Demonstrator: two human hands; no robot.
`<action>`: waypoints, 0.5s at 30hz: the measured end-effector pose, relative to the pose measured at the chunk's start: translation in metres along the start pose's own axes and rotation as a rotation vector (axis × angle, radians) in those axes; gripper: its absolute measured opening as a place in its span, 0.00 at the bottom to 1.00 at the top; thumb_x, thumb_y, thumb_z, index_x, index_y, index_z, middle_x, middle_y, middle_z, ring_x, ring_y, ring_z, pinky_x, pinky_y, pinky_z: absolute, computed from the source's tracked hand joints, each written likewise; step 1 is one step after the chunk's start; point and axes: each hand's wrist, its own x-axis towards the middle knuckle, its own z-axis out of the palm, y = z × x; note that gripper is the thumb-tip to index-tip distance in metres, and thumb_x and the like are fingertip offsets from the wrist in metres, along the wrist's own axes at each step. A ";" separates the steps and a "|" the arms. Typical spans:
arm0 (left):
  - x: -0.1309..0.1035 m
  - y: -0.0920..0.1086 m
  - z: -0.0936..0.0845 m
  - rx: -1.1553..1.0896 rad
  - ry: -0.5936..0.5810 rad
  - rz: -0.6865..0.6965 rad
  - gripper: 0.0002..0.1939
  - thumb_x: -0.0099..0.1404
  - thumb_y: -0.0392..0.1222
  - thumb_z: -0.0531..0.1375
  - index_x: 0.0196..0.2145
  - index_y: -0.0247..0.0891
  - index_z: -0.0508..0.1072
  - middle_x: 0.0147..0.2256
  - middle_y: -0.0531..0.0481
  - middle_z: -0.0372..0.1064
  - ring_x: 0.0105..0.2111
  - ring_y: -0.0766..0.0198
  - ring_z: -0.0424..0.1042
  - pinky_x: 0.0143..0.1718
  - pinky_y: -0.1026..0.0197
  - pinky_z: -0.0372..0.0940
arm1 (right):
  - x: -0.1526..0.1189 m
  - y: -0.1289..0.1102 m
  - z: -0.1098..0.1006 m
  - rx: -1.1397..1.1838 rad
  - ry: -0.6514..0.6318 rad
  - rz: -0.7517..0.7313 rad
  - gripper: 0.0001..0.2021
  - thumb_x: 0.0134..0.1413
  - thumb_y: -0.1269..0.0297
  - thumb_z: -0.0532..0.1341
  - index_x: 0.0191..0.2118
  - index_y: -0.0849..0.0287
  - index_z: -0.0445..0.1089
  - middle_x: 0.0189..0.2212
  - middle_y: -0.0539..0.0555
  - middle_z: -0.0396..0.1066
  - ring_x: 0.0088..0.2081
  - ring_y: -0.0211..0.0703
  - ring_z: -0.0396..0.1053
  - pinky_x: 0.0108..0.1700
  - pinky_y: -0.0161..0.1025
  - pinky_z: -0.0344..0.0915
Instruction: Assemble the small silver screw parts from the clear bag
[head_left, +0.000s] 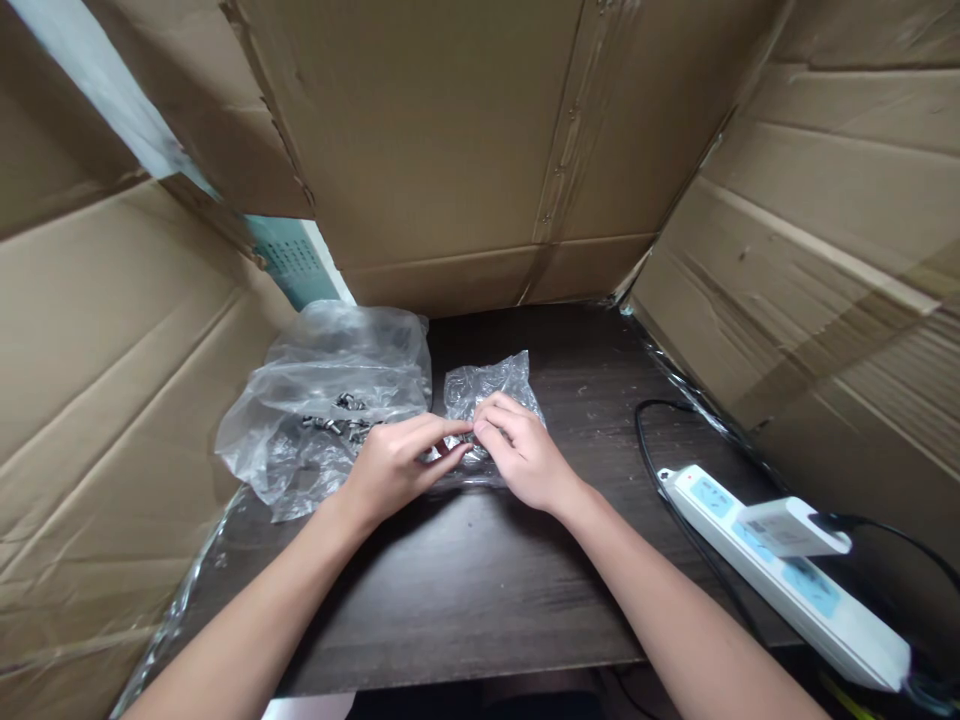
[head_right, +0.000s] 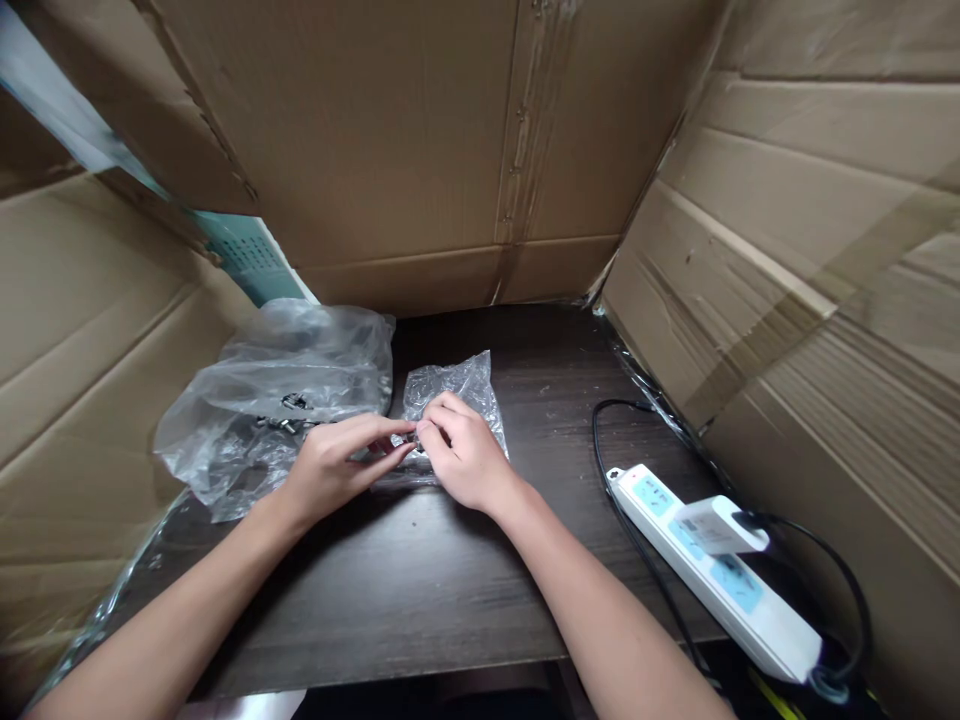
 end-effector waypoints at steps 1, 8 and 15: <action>0.000 0.000 0.000 -0.002 0.003 -0.003 0.08 0.68 0.38 0.63 0.45 0.36 0.76 0.34 0.51 0.77 0.27 0.70 0.74 0.31 0.68 0.69 | 0.000 0.000 0.000 0.007 -0.009 0.001 0.14 0.67 0.68 0.52 0.28 0.58 0.64 0.34 0.52 0.64 0.38 0.40 0.65 0.44 0.39 0.61; -0.001 0.000 -0.001 -0.026 0.009 -0.032 0.07 0.69 0.38 0.62 0.43 0.36 0.76 0.34 0.49 0.78 0.28 0.69 0.75 0.32 0.67 0.70 | -0.001 0.000 0.000 0.002 -0.044 -0.003 0.12 0.67 0.69 0.51 0.30 0.58 0.63 0.34 0.52 0.64 0.38 0.41 0.65 0.44 0.40 0.61; -0.001 0.000 0.000 -0.017 -0.032 -0.059 0.07 0.69 0.38 0.62 0.44 0.37 0.76 0.35 0.50 0.77 0.29 0.69 0.75 0.32 0.67 0.69 | -0.002 0.003 0.001 -0.043 -0.049 -0.012 0.12 0.68 0.68 0.51 0.30 0.57 0.63 0.35 0.52 0.64 0.38 0.41 0.65 0.44 0.41 0.61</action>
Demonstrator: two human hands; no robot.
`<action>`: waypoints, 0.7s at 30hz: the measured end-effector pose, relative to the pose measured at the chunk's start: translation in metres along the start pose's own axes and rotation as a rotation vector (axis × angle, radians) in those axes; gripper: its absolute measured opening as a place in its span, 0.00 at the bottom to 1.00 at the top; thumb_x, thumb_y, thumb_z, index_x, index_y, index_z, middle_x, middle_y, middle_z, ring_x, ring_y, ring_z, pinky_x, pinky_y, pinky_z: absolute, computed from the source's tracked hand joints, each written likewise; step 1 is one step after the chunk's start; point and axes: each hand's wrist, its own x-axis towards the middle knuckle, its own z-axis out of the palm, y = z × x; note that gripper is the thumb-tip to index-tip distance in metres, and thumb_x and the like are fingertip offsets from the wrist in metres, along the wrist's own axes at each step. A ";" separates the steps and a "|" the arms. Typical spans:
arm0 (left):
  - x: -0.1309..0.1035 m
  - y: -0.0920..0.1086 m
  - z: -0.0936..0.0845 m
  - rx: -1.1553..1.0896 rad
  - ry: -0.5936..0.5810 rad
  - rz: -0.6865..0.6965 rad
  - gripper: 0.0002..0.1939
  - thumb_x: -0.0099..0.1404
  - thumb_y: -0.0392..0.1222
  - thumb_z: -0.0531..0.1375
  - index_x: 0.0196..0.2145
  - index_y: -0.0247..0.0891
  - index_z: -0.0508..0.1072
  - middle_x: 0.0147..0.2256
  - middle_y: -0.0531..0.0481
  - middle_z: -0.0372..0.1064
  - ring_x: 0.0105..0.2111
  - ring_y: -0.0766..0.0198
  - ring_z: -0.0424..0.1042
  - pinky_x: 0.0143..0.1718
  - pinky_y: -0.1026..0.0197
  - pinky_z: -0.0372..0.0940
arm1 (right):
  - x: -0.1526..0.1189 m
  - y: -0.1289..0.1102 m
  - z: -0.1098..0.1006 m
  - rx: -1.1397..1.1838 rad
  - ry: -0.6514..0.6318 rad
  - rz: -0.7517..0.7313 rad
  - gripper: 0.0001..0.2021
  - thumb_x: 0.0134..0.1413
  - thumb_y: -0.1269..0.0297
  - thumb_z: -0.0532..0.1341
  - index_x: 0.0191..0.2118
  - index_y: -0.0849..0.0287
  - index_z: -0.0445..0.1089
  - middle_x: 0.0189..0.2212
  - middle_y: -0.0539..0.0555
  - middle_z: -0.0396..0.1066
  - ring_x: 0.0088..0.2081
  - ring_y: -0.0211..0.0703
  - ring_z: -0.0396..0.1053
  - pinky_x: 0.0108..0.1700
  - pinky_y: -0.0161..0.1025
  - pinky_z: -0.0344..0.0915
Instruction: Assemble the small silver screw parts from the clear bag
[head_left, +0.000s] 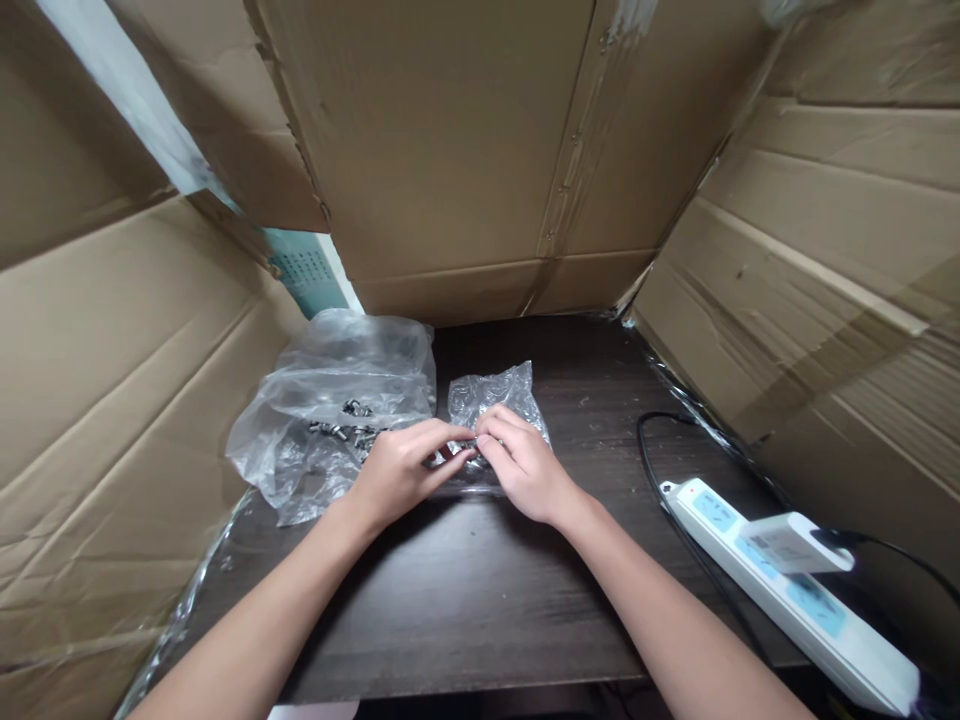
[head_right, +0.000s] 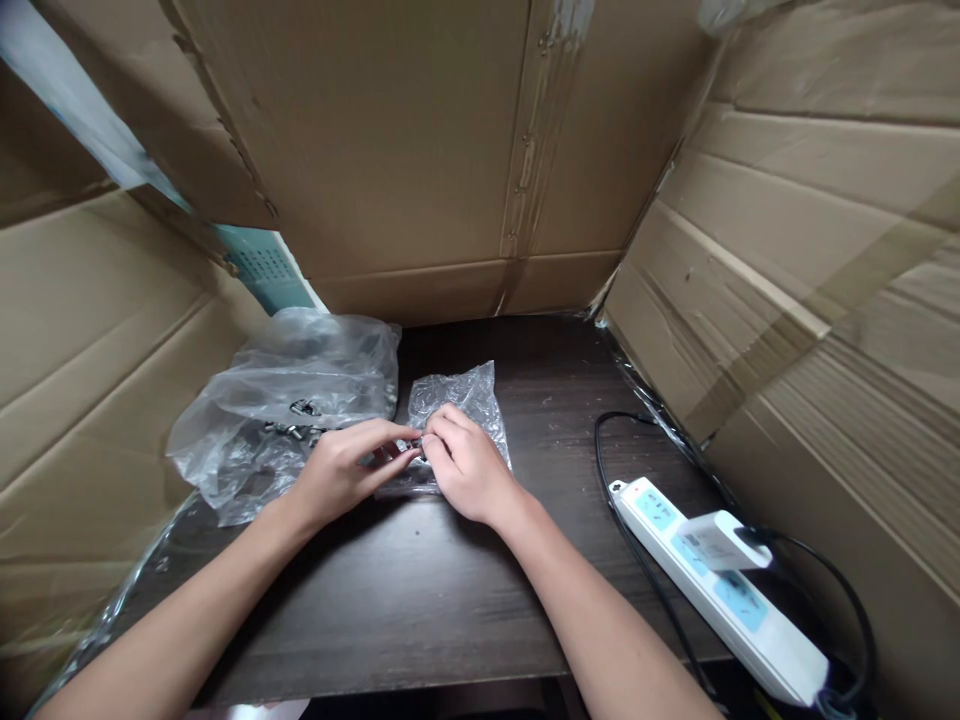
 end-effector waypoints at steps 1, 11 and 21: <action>0.000 0.000 0.000 0.010 -0.004 0.004 0.07 0.69 0.39 0.62 0.44 0.37 0.76 0.35 0.50 0.77 0.28 0.69 0.75 0.32 0.67 0.69 | 0.000 0.000 0.000 -0.001 -0.001 -0.002 0.12 0.68 0.69 0.50 0.31 0.57 0.63 0.35 0.52 0.63 0.38 0.41 0.65 0.44 0.41 0.61; 0.000 0.000 -0.001 0.038 -0.049 0.013 0.08 0.71 0.40 0.60 0.46 0.38 0.75 0.34 0.50 0.77 0.29 0.68 0.75 0.32 0.67 0.68 | 0.000 -0.001 -0.001 -0.032 -0.022 -0.017 0.11 0.68 0.70 0.49 0.31 0.57 0.62 0.35 0.52 0.63 0.38 0.42 0.64 0.43 0.41 0.60; 0.000 0.001 -0.001 0.100 -0.037 0.041 0.08 0.71 0.40 0.59 0.45 0.37 0.75 0.35 0.49 0.77 0.30 0.66 0.77 0.32 0.66 0.69 | -0.003 -0.001 -0.001 -0.065 -0.048 -0.022 0.08 0.65 0.71 0.51 0.32 0.56 0.61 0.36 0.52 0.63 0.38 0.42 0.64 0.43 0.42 0.61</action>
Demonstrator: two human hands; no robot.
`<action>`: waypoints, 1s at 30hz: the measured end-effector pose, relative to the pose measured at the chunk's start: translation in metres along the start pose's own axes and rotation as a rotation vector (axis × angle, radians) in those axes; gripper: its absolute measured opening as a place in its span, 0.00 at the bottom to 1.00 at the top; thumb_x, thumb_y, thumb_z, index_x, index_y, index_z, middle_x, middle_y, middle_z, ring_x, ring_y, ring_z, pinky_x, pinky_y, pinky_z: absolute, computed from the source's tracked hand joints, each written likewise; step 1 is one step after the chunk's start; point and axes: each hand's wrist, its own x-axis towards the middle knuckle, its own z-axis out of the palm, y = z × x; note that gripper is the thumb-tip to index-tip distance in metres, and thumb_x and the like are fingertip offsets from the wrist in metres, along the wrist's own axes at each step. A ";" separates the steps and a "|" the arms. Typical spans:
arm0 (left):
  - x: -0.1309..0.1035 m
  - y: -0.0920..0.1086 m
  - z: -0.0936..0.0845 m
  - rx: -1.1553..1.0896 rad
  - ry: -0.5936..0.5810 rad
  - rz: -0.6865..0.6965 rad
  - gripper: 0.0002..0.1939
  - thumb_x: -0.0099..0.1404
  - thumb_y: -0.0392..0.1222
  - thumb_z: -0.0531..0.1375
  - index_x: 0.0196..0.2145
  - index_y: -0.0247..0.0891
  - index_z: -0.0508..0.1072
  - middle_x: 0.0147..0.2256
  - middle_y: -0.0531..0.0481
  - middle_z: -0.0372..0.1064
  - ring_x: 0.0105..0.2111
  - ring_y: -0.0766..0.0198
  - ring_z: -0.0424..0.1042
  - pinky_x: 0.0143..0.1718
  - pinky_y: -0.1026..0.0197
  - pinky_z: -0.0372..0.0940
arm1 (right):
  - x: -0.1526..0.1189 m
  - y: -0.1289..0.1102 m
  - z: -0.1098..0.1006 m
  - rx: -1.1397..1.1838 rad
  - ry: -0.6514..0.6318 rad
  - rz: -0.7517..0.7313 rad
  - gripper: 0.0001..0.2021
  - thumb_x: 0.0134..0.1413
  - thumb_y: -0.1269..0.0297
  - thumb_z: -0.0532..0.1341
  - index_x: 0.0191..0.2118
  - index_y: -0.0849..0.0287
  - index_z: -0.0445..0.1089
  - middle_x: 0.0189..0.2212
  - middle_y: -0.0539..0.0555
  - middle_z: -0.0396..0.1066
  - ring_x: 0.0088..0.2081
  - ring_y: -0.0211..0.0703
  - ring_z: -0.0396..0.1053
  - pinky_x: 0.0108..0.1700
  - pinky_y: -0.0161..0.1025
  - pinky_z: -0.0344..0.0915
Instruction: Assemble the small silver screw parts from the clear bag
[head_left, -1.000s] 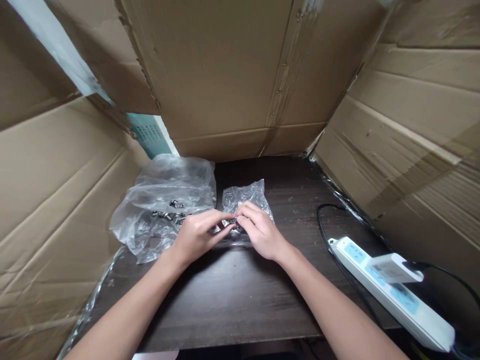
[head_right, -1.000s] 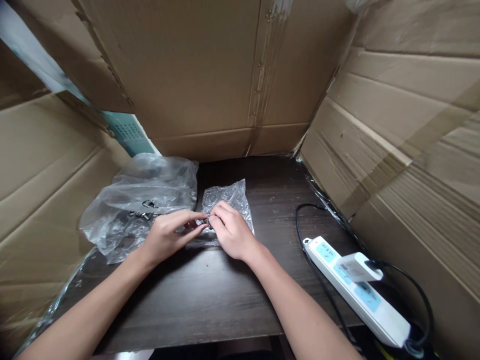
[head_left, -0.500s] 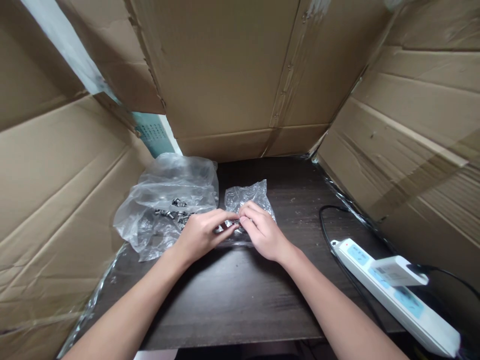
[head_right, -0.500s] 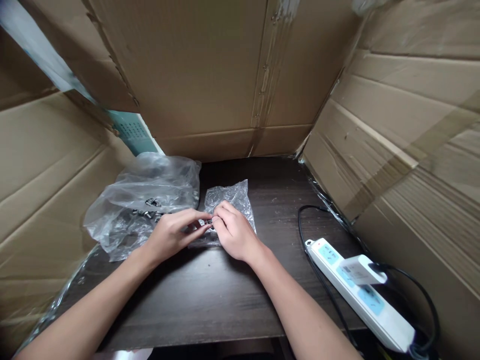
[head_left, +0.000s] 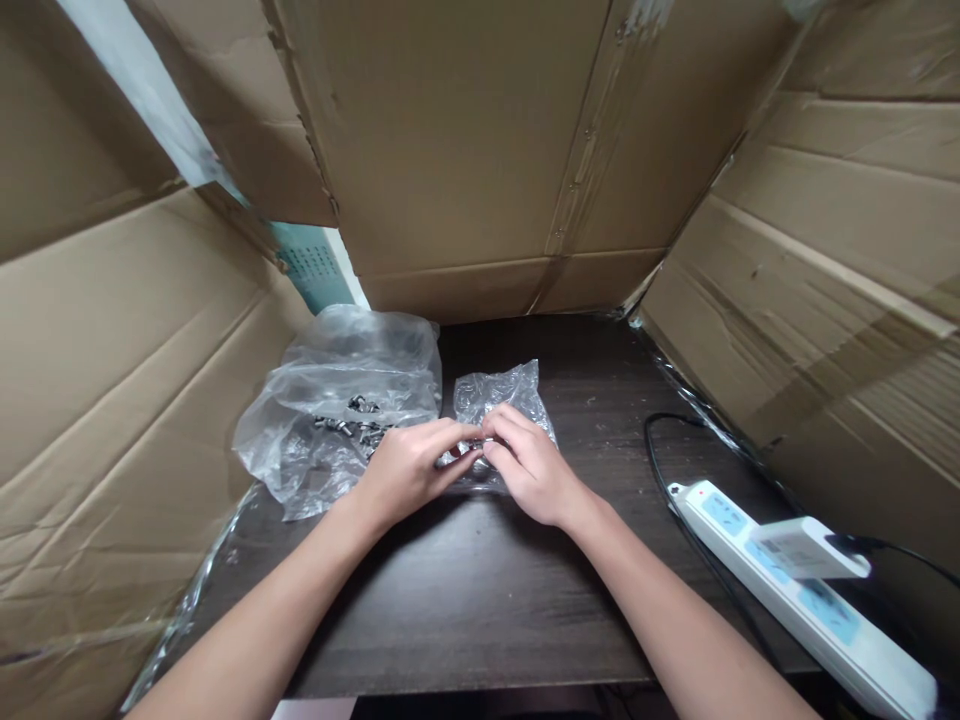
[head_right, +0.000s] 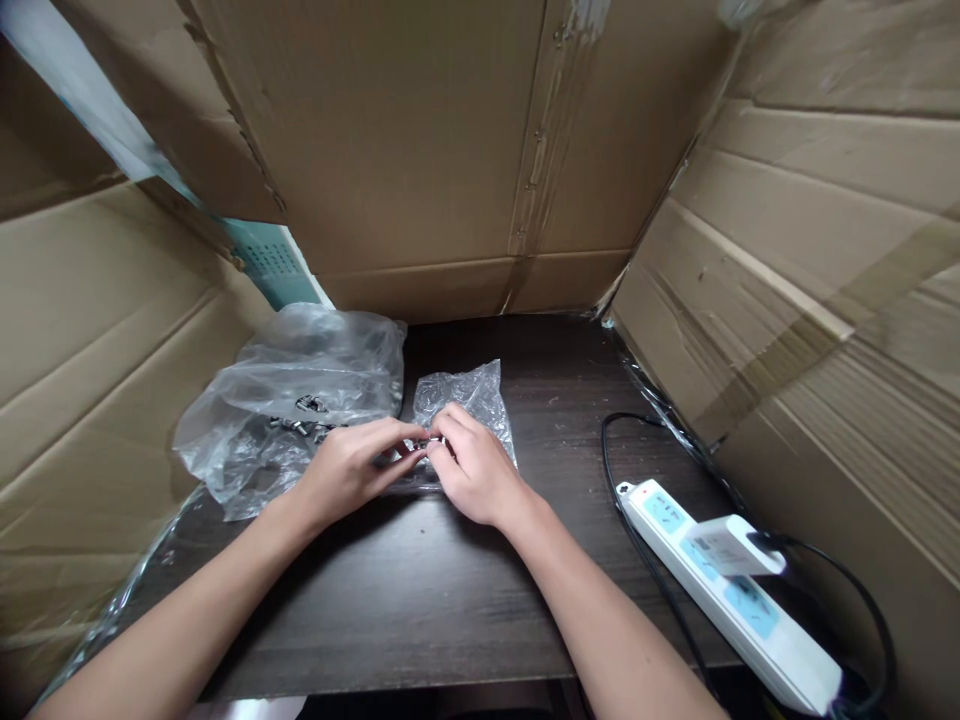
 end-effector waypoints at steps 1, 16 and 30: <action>0.000 0.000 0.000 0.004 -0.001 0.001 0.08 0.71 0.40 0.59 0.45 0.37 0.75 0.35 0.49 0.77 0.30 0.66 0.77 0.32 0.66 0.69 | 0.000 0.000 0.000 -0.007 0.001 -0.001 0.08 0.64 0.71 0.51 0.32 0.56 0.60 0.36 0.52 0.63 0.38 0.42 0.64 0.43 0.42 0.61; 0.000 0.000 0.001 0.043 0.000 0.005 0.08 0.72 0.40 0.58 0.45 0.37 0.74 0.35 0.48 0.78 0.30 0.66 0.77 0.31 0.67 0.69 | 0.001 0.001 0.003 -0.032 0.016 -0.002 0.08 0.65 0.69 0.51 0.32 0.56 0.59 0.34 0.52 0.63 0.35 0.43 0.63 0.40 0.41 0.60; -0.001 0.000 0.003 0.080 0.027 0.036 0.07 0.71 0.40 0.59 0.44 0.37 0.74 0.35 0.50 0.78 0.29 0.66 0.77 0.31 0.67 0.68 | 0.002 0.002 0.002 -0.097 0.043 -0.002 0.08 0.64 0.71 0.53 0.32 0.57 0.63 0.34 0.52 0.66 0.38 0.44 0.63 0.41 0.41 0.60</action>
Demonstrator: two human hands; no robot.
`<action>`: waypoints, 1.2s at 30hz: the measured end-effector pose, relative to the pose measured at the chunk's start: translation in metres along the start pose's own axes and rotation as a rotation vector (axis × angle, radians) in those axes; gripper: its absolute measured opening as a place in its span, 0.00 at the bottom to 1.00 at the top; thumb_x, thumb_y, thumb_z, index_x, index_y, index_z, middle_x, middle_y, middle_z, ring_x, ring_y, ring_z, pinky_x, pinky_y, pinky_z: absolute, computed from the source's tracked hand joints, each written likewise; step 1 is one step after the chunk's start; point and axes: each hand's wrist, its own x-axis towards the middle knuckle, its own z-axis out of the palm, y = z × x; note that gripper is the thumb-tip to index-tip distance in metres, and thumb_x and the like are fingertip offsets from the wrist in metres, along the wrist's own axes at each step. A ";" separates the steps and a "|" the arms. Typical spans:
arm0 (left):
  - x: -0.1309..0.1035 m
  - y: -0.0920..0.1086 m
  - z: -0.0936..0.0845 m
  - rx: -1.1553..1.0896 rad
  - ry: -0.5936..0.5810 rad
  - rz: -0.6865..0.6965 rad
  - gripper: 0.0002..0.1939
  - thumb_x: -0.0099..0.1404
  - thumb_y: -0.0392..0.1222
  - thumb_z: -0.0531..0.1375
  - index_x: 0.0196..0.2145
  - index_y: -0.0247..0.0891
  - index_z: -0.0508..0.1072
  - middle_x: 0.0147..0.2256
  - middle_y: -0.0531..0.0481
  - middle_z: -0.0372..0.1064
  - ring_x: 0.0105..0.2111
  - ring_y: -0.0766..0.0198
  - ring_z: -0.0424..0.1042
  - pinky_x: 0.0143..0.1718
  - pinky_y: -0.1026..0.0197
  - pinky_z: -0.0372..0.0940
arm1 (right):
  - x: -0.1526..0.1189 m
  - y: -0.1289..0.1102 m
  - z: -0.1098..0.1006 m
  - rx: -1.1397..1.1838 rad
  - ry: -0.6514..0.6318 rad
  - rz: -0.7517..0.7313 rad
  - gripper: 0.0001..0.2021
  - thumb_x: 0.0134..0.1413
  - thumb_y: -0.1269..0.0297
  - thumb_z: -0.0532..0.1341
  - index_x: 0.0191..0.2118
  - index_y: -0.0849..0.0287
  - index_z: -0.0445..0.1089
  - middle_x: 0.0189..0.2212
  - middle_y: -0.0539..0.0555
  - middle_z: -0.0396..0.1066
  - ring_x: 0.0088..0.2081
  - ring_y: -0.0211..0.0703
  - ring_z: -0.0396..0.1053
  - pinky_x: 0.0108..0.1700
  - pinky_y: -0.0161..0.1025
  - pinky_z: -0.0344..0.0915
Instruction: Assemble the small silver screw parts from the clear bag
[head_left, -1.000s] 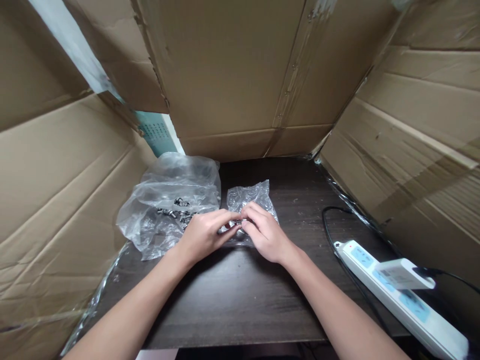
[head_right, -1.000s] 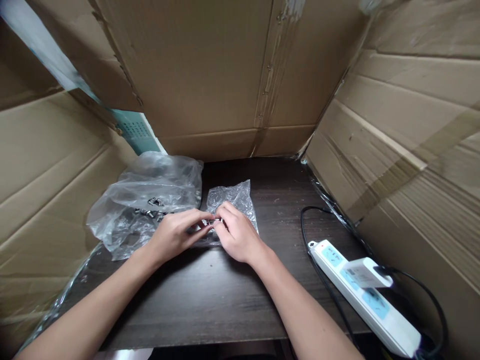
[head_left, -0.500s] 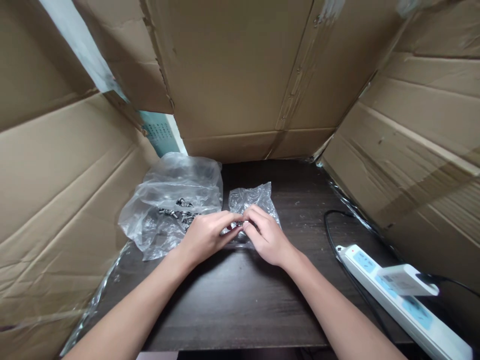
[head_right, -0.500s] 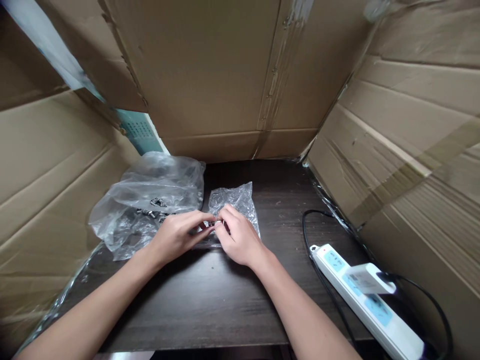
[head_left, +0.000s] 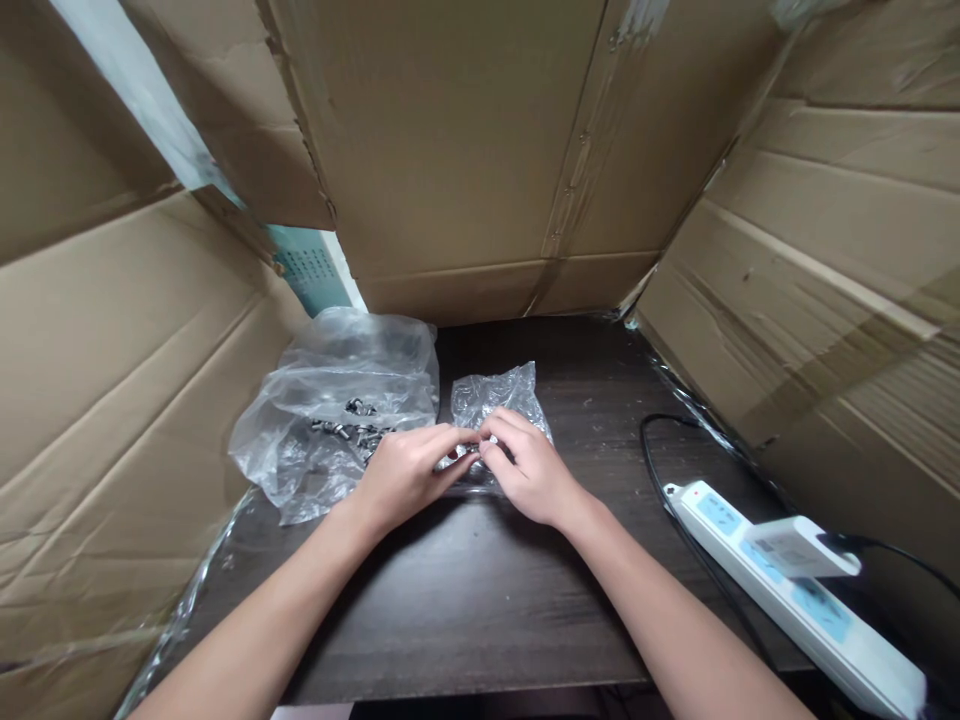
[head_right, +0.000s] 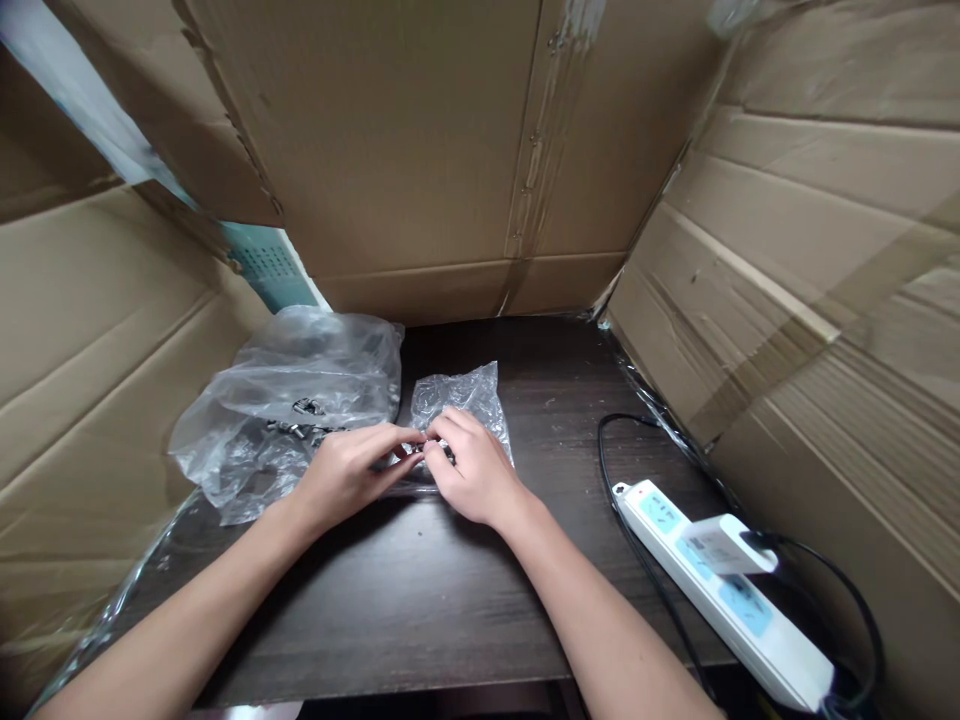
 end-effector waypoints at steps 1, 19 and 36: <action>0.000 0.000 0.000 0.000 0.002 -0.003 0.07 0.71 0.40 0.59 0.44 0.37 0.74 0.35 0.50 0.78 0.30 0.66 0.78 0.31 0.66 0.68 | 0.000 0.000 0.000 0.007 -0.001 0.000 0.08 0.64 0.71 0.53 0.32 0.57 0.63 0.34 0.52 0.66 0.38 0.43 0.64 0.41 0.41 0.60; 0.002 -0.003 -0.004 -0.102 -0.023 -0.060 0.07 0.70 0.39 0.61 0.44 0.36 0.74 0.37 0.49 0.78 0.30 0.68 0.77 0.32 0.67 0.69 | 0.000 0.000 -0.002 -0.031 0.017 0.019 0.05 0.63 0.70 0.55 0.36 0.57 0.66 0.34 0.51 0.69 0.38 0.43 0.65 0.41 0.40 0.59; 0.000 -0.004 -0.004 -0.085 0.007 -0.029 0.07 0.69 0.39 0.61 0.43 0.35 0.76 0.32 0.49 0.76 0.29 0.66 0.75 0.31 0.65 0.69 | -0.001 0.000 -0.003 0.000 -0.047 0.079 0.04 0.64 0.68 0.55 0.39 0.55 0.66 0.35 0.49 0.71 0.35 0.40 0.66 0.37 0.37 0.58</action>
